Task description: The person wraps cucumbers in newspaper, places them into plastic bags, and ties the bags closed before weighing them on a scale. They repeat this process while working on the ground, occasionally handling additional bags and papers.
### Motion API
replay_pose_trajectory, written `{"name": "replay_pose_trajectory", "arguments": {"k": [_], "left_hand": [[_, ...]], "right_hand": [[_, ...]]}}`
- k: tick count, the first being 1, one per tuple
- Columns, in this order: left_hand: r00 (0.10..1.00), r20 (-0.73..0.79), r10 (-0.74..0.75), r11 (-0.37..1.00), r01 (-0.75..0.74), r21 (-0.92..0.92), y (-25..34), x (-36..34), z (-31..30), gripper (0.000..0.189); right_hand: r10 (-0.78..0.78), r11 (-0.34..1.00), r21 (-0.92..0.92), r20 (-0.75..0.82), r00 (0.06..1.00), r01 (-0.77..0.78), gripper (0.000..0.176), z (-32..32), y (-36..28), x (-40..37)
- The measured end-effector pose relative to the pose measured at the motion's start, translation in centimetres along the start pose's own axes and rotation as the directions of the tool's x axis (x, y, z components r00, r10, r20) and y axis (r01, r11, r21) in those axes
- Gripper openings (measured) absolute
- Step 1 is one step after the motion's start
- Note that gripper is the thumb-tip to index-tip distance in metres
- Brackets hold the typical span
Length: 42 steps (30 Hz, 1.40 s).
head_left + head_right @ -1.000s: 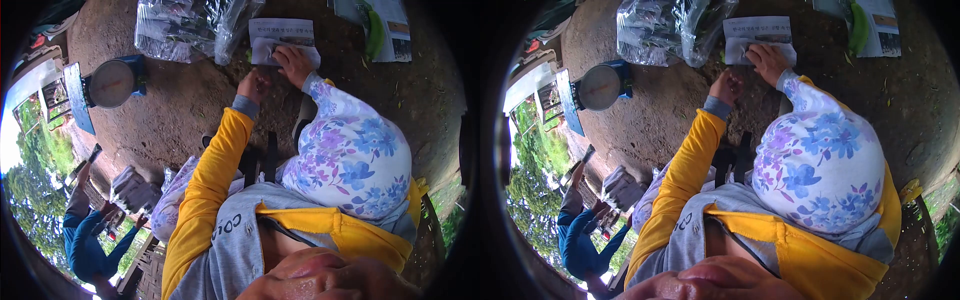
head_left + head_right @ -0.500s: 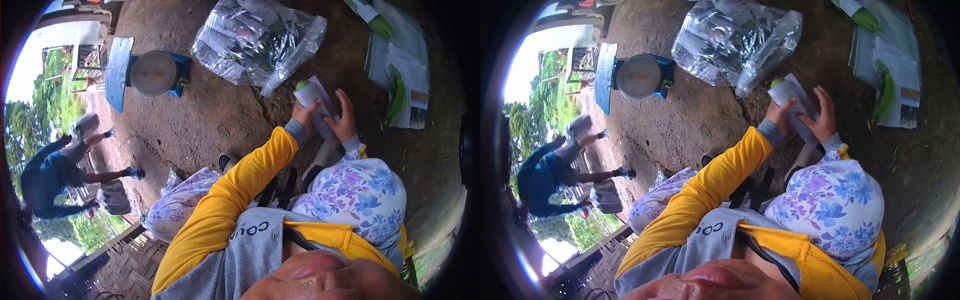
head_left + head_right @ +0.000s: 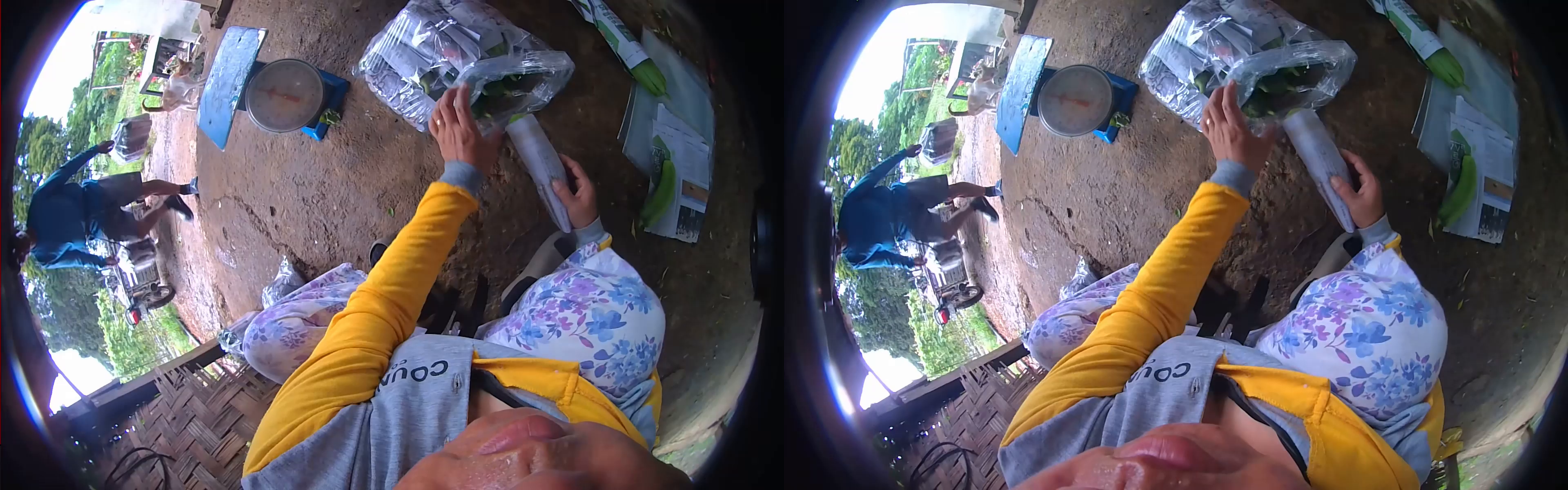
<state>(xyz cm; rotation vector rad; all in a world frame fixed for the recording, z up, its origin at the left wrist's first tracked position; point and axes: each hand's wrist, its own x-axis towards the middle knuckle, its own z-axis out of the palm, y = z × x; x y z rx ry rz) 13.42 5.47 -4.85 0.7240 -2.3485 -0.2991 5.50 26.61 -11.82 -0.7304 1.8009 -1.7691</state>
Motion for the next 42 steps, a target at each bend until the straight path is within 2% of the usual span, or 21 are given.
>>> {"name": "replay_pose_trajectory", "arguments": {"k": [1,3,5,6,9,10,11,13,14,17,18,22,25,26,27,29,30,33,37,41,42], "left_hand": [[0.977,0.118,-0.177,0.967,0.195,-0.163,-1.1,0.9,0.8,0.061],[0.805,0.422,-0.417,0.721,0.576,-0.385,-3.6,1.7,2.9,0.042],[0.836,0.223,-0.502,0.640,0.532,-0.554,-5.5,2.0,4.6,0.025],[0.839,0.278,-0.468,0.695,0.544,-0.470,-4.4,2.9,1.8,0.036],[0.940,0.102,-0.325,0.901,0.340,-0.269,-4.8,2.8,0.8,0.052],[0.925,0.181,-0.334,0.876,0.376,-0.303,-5.0,2.6,0.7,0.066],[0.919,0.227,-0.323,0.852,0.387,-0.352,-5.1,2.6,0.8,0.065],[0.900,0.315,-0.302,0.789,0.421,-0.447,-5.3,2.0,1.9,0.063],[0.809,0.510,-0.293,0.564,0.577,-0.592,-7.7,1.2,5.6,0.052],[0.763,0.564,-0.316,0.320,0.645,-0.694,-6.6,2.2,3.5,0.037],[0.806,0.466,-0.364,0.360,0.583,-0.728,-6.5,2.6,3.0,0.022],[0.937,0.167,-0.306,0.757,0.345,-0.555,-6.3,4.6,0.4,0.013],[0.962,0.113,-0.247,0.833,0.271,-0.482,-4.5,4.6,-3.0,0.020],[0.962,0.159,-0.222,0.812,0.272,-0.517,-4.3,4.2,-3.5,0.024],[0.989,0.088,-0.120,0.827,0.149,-0.543,-4.0,3.8,-3.7,0.028],[0.964,0.259,-0.050,0.839,0.181,-0.512,-3.7,2.7,-4.4,0.032],[0.988,0.153,0.026,0.845,0.060,-0.532,-3.4,2.5,-4.4,0.034],[0.978,0.210,-0.018,0.810,0.138,-0.571,-4.6,2.8,-4.2,0.032],[0.994,0.110,-0.002,0.788,0.069,-0.612,-5.0,3.0,-4.5,0.029],[0.976,0.206,0.071,0.813,0.063,-0.578,-4.4,2.4,-4.9,0.025],[0.965,0.253,0.065,0.823,0.092,-0.561,-4.1,2.3,-5.1,0.026]], "right_hand": [[-0.022,1.000,-0.022,0.023,0.999,0.022,0.045,0.4,0.1,0.8],[-0.059,0.996,-0.063,0.065,0.996,0.063,0.044,1.5,-0.2,2.2],[-0.073,0.996,-0.037,0.104,0.992,0.077,0.044,2.8,-1.9,3.7],[-0.088,0.995,-0.043,0.121,0.989,0.094,0.045,3.3,-2.3,4.5],[-0.110,0.993,0.047,0.143,0.984,0.104,0.045,3.8,-2.6,6.3],[-0.108,0.992,0.084,0.129,0.986,0.097,0.044,3.8,-2.0,6.6],[-0.104,0.989,0.119,0.120,0.987,0.090,0.043,3.9,-1.5,6.8],[-0.066,0.983,0.178,0.123,0.990,0.044,0.044,4.5,-1.5,6.8],[-0.045,0.979,0.204,0.125,0.991,0.019,0.045,4.6,-1.5,6.7],[-0.008,0.972,0.233,0.148,0.989,-0.027,0.047,4.7,-1.3,6.6],[-0.015,0.976,0.218,0.153,0.988,-0.019,0.046,4.6,-1.0,6.5],[-0.046,0.989,0.149,0.190,0.981,0.018,0.045,5.3,-2.2,7.4],[-0.068,0.994,0.091,0.151,0.986,0.055,0.043,8.5,-3.2,9.8],[-0.069,0.995,0.079,0.138,0.988,0.058,0.042,9.8,-4.0,10.9],[-0.070,0.996,0.068,0.125,0.990,0.062,0.041,11.1,-4.7,12.2],[-0.090,0.987,0.148,0.141,0.986,0.069,0.037,13.4,-4.8,15.8],[-0.091,0.981,0.186,0.146,0.985,0.063,0.036,14.1,-4.6,17.3],[-0.002,0.998,0.063,0.107,0.994,-0.004,0.042,14.8,-4.5,19.3],[-0.171,0.868,0.476,0.024,0.985,0.139,0.055,13.9,-4.2,12.8],[-0.008,0.934,0.356,-0.051,0.999,0.025,0.061,14.6,0.0,10.1],[-0.204,0.951,0.220,-0.073,0.976,0.215,0.054,14.6,-0.9,10.9]]}}
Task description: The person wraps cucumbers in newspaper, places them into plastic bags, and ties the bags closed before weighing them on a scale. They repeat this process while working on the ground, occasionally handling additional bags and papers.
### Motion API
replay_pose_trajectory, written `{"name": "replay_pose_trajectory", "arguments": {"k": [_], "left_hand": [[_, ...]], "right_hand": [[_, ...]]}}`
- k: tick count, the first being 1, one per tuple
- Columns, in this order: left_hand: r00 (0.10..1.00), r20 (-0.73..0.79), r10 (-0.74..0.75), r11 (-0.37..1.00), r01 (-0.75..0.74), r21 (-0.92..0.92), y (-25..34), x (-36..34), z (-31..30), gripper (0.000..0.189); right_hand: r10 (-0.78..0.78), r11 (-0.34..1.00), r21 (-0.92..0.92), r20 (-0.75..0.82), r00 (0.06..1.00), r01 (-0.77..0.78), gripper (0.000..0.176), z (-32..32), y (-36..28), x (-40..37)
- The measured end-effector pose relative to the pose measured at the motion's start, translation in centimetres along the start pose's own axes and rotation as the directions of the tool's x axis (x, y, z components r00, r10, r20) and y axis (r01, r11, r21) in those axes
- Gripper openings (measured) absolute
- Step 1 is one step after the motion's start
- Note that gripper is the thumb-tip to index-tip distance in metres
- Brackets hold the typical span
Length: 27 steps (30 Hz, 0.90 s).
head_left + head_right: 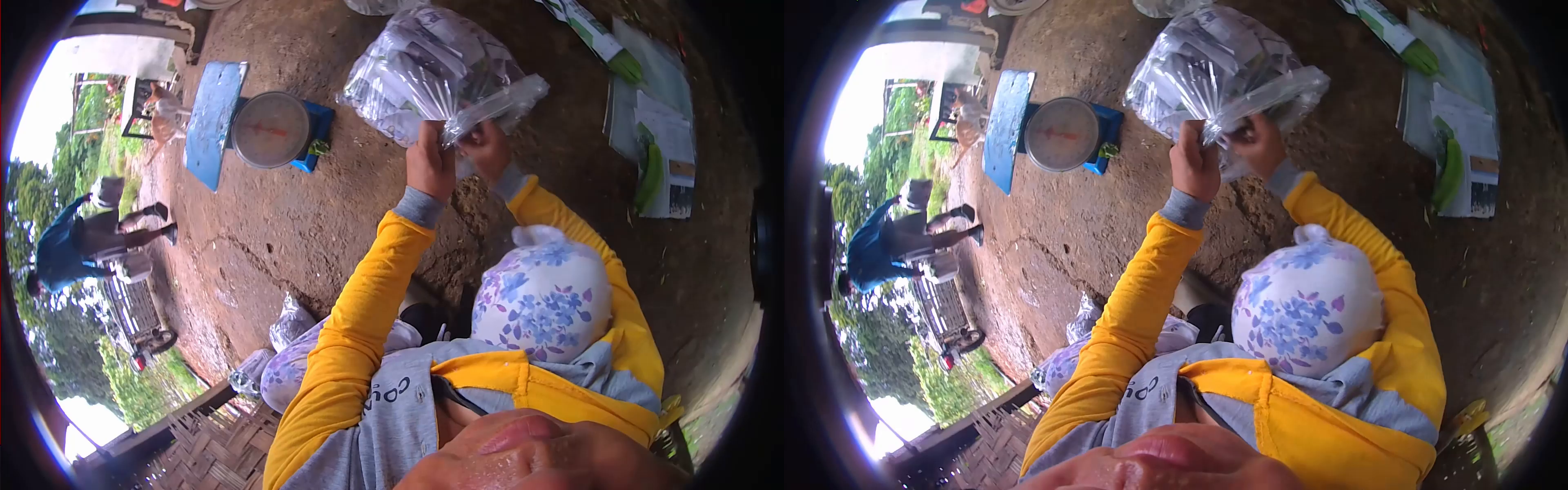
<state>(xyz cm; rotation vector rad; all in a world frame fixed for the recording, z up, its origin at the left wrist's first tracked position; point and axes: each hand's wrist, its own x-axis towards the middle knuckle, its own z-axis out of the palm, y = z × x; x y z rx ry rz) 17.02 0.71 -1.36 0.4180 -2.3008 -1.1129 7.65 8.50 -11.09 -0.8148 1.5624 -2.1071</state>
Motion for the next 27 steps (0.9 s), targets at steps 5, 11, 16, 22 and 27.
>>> {"name": "replay_pose_trajectory", "arguments": {"k": [5,11,16,22,27], "left_hand": [[0.996,-0.020,0.083,0.996,-0.082,0.024,-0.8,-0.3,1.3,0.037],[0.999,0.025,-0.041,0.981,0.036,0.193,-1.8,-2.6,1.4,0.037],[0.951,-0.147,0.271,0.864,-0.174,0.472,-0.6,-3.3,2.7,0.038],[0.873,0.323,0.365,0.765,-0.479,0.431,2.0,-6.4,7.9,0.041],[0.775,0.570,0.272,0.845,-0.476,0.243,3.2,-8.4,11.6,0.032]], "right_hand": [[-0.054,0.639,-0.730,0.272,0.961,0.243,0.053,0.7,1.7,6.5],[0.131,0.478,-0.866,0.234,0.963,0.145,0.031,-3.7,-3.6,3.8],[-0.394,0.320,-0.941,-0.242,0.887,-0.114,0.032,-20.1,-6.3,-5.5],[-0.233,-0.056,-0.646,-0.733,0.639,-0.761,0.085,-36.9,-5.3,-12.8],[-0.067,-0.157,-0.526,-0.839,0.541,-0.836,0.099,-35.2,-3.5,-12.1]]}}
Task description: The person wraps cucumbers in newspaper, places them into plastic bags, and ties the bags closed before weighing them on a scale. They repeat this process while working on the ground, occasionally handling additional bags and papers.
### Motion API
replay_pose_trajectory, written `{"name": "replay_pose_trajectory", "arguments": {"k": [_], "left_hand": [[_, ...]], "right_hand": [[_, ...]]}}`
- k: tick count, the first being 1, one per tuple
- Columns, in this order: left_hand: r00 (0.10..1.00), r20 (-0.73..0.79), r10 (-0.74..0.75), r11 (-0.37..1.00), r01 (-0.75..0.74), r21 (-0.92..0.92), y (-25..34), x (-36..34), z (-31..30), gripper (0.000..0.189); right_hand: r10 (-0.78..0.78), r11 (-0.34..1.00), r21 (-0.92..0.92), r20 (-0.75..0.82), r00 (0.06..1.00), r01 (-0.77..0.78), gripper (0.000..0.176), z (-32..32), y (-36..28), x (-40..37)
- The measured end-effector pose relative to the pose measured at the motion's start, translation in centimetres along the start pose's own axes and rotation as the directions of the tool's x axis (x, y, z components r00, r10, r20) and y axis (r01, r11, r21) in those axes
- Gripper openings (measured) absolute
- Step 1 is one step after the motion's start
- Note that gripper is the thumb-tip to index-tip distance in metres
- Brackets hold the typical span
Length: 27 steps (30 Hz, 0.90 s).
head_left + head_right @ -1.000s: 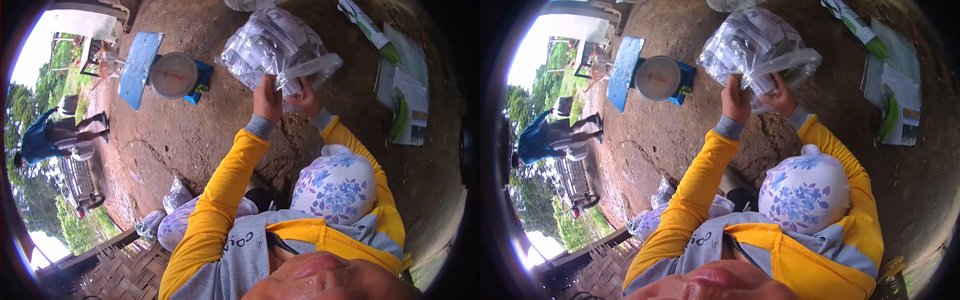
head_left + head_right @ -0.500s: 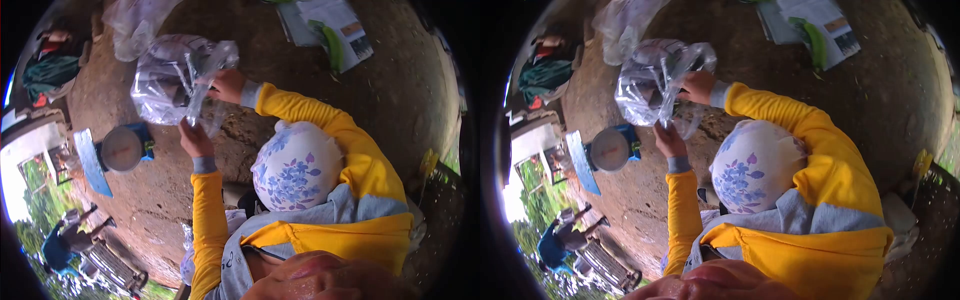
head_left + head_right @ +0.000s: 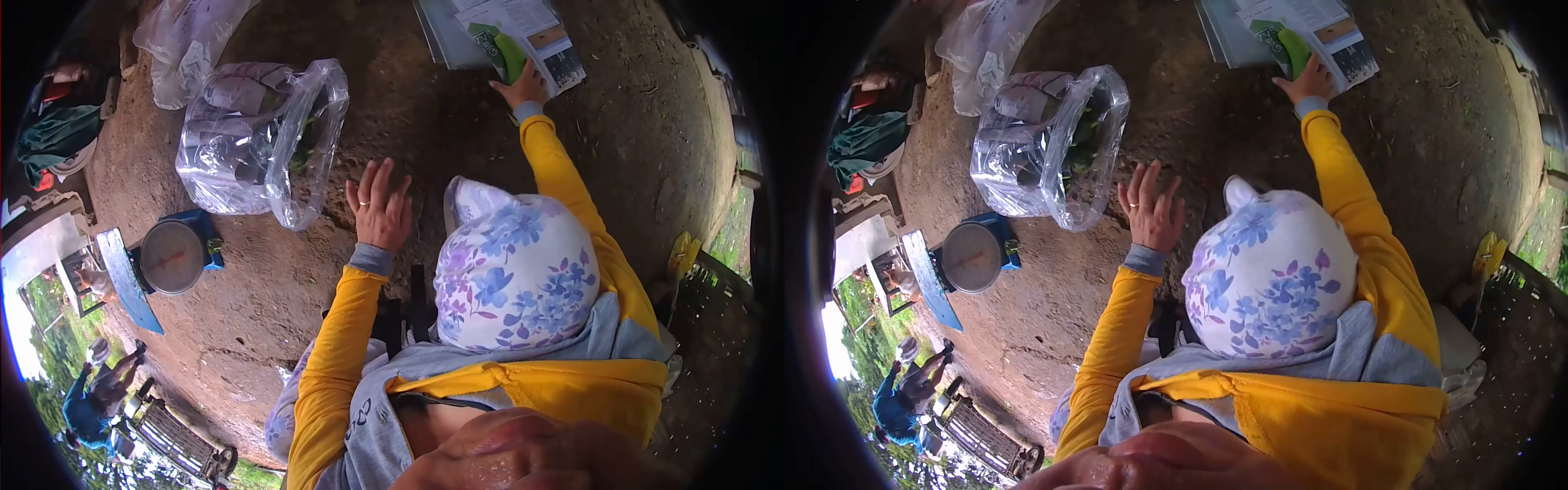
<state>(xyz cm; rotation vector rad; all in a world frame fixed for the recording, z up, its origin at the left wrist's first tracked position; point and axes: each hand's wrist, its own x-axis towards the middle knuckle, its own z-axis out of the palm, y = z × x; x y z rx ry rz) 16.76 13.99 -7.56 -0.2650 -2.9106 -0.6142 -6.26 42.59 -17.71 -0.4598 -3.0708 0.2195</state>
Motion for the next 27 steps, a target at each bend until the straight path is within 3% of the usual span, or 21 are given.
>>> {"name": "replay_pose_trajectory", "arguments": {"k": [7,10,11,14,15,18,22,23,24,25,27], "left_hand": [[0.998,0.059,-0.022,0.991,0.029,-0.131,1.0,1.5,2.4,0.032],[0.996,0.068,-0.051,0.986,0.061,-0.156,0.8,1.9,3.3,0.032],[0.996,0.066,-0.059,0.983,0.069,-0.170,0.6,1.8,3.5,0.032],[0.994,0.060,-0.095,0.975,0.105,-0.198,-0.5,1.7,4.1,0.031],[0.992,0.060,-0.111,0.971,0.121,-0.205,-0.9,1.7,4.5,0.032],[0.985,0.065,-0.158,0.953,0.169,-0.251,-1.6,1.6,4.8,0.033],[0.975,0.065,-0.210,0.913,0.220,-0.343,-1.9,2.1,5.7,0.032],[0.973,0.071,-0.220,0.905,0.230,-0.357,-1.8,2.0,5.8,0.031],[0.971,0.079,-0.226,0.898,0.239,-0.369,-1.8,2.1,5.9,0.030],[0.969,0.089,-0.231,0.891,0.247,-0.380,-1.8,2.0,5.9,0.029],[0.965,0.101,-0.241,0.873,0.261,-0.412,-1.8,2.1,5.8,0.028]], "right_hand": [[0.049,0.990,0.126,0.077,0.996,-0.058,0.082,1.4,1.6,2.7],[-0.015,0.960,0.280,0.004,1.000,0.013,0.073,2.2,2.8,3.2],[-0.072,0.929,0.351,-0.142,0.987,0.118,0.067,2.8,3.2,3.3],[0.001,0.731,0.683,0.014,1.000,-0.010,0.065,3.6,4.3,2.9],[0.009,0.567,0.816,0.128,0.992,-0.110,0.059,2.1,3.3,1.9],[-0.191,0.248,0.901,0.406,0.894,-0.357,0.053,2.3,2.8,-0.2],[-0.205,0.407,0.905,0.223,0.953,-0.124,0.051,0.4,1.9,-1.9],[-0.177,0.540,0.840,0.173,0.969,-0.051,0.053,-0.3,2.8,-0.5],[-0.085,0.562,0.827,0.064,0.994,-0.005,0.052,-1.3,3.4,0.5],[-0.025,0.681,0.732,0.067,0.997,-0.031,0.053,-2.9,4.4,2.0],[0.070,0.831,0.557,-0.110,0.991,0.003,0.061,0.6,10.6,7.5]]}}
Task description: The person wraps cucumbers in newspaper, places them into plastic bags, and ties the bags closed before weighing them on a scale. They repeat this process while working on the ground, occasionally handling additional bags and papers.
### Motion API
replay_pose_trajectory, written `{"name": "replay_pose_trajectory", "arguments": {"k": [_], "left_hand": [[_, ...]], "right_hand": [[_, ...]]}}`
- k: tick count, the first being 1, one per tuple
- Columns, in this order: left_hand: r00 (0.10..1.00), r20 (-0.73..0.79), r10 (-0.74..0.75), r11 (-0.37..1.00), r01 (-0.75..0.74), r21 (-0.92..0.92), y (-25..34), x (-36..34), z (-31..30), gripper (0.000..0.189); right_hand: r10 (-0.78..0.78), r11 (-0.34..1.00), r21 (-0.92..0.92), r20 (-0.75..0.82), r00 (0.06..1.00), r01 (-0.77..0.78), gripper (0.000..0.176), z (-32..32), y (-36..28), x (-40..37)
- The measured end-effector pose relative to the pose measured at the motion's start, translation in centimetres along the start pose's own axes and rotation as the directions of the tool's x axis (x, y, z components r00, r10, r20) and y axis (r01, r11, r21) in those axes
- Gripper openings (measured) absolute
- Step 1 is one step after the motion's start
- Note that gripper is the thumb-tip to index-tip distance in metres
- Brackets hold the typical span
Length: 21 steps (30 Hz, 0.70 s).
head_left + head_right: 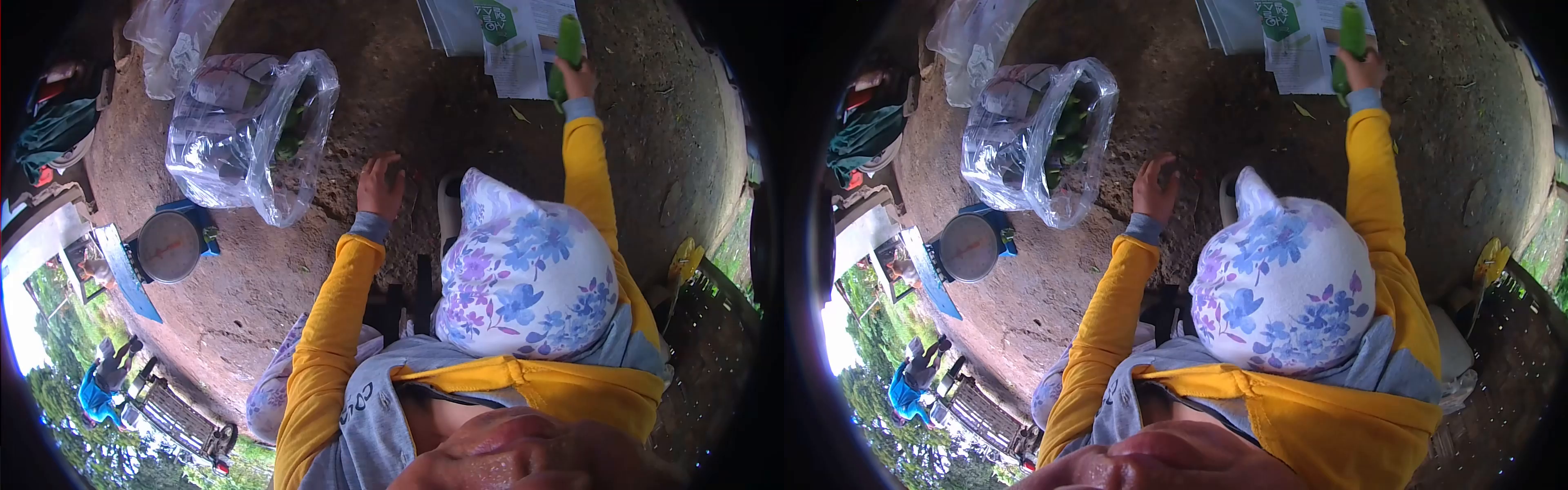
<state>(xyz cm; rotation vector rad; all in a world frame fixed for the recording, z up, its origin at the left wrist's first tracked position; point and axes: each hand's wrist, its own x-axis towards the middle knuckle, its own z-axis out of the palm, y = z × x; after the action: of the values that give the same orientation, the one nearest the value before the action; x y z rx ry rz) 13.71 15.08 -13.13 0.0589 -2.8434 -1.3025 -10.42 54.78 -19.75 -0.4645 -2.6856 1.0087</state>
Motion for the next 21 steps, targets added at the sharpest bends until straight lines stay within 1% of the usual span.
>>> {"name": "replay_pose_trajectory", "arguments": {"k": [1,2,4,6,7,8,9,11,13,14,15,16,17,18,19,20,21], "left_hand": [[1.000,0.000,-0.011,1.000,0.011,-0.019,0.0,-0.1,0.1,0.027],[1.000,0.007,-0.016,1.000,0.016,-0.024,0.0,-0.1,0.2,0.026],[0.999,0.007,-0.049,0.999,0.049,-0.022,-0.3,-0.4,0.4,0.026],[0.999,0.022,-0.044,0.999,0.043,0.015,-0.9,-0.9,0.8,0.025],[0.998,0.032,-0.052,0.999,0.052,-0.001,-0.6,-1.0,0.6,0.025],[0.997,0.042,-0.059,0.998,0.060,-0.015,-0.2,-1.0,0.3,0.024],[0.996,0.047,-0.069,0.998,0.069,0.009,-0.5,-1.2,0.6,0.024],[0.995,0.053,-0.082,0.996,0.081,0.025,-0.6,-1.6,0.7,0.023],[0.995,0.052,-0.084,0.996,0.084,0.004,-0.2,-1.6,0.5,0.023],[0.994,0.051,-0.097,0.995,0.097,-0.001,-0.1,-1.6,0.3,0.025],[0.992,0.053,-0.110,0.994,0.111,-0.006,-0.1,-1.7,0.1,0.026],[0.991,0.058,-0.119,0.993,0.120,-0.014,-0.1,-1.8,0.0,0.027],[0.990,0.031,-0.137,0.990,0.139,-0.034,-0.1,-1.9,0.2,0.030],[0.988,0.007,-0.152,0.987,0.153,-0.057,-0.2,-2.1,0.5,0.033],[0.986,-0.013,-0.165,0.983,0.163,-0.083,-0.2,-2.3,0.5,0.036],[0.986,-0.077,-0.147,0.988,0.143,-0.053,0.1,-2.4,0.2,0.040],[0.983,-0.140,-0.122,0.992,0.120,-0.025,0.6,-2.3,0.0,0.044]], "right_hand": [[0.157,0.986,-0.060,0.087,0.984,-0.152,0.064,-1.3,0.7,1.2],[0.312,0.947,-0.133,0.168,0.935,-0.292,0.067,-2.4,1.1,2.3],[0.354,0.933,-0.113,0.130,0.926,-0.341,0.073,-1.5,5.5,3.7],[0.322,0.945,-0.149,0.270,0.907,-0.291,0.074,-1.2,7.0,3.9],[0.261,0.953,-0.228,0.269,0.927,-0.202,0.074,-0.8,7.2,3.7],[0.248,0.943,-0.286,0.267,0.931,-0.169,0.079,0.1,8.7,4.1],[0.218,0.917,-0.377,0.188,0.958,-0.135,0.085,0.4,7.9,3.5],[0.172,0.880,-0.462,0.096,0.980,-0.109,0.092,1.6,9.5,4.2],[0.155,0.902,-0.416,0.062,0.986,-0.115,0.084,1.5,8.3,3.5],[0.229,0.960,-0.194,0.123,0.966,-0.203,0.078,1.3,7.1,2.7],[0.291,0.953,0.028,0.201,0.935,-0.302,0.073,0.9,4.8,0.9],[0.333,0.883,0.238,0.289,0.897,-0.405,0.067,0.3,2.0,-1.2],[0.407,0.720,0.414,0.398,0.822,-0.557,0.058,-0.3,-1.4,-3.8],[0.442,0.497,0.539,0.516,0.733,-0.680,0.049,-1.0,-4.9,-6.8],[0.422,0.421,0.544,0.591,0.688,-0.725,0.039,-1.7,-7.8,-9.5],[0.319,0.369,0.501,0.723,0.613,-0.783,0.035,-1.2,-6.7,-11.0],[0.248,0.405,0.459,0.777,0.578,-0.791,0.033,-1.2,-7.5,-13.2]]}}
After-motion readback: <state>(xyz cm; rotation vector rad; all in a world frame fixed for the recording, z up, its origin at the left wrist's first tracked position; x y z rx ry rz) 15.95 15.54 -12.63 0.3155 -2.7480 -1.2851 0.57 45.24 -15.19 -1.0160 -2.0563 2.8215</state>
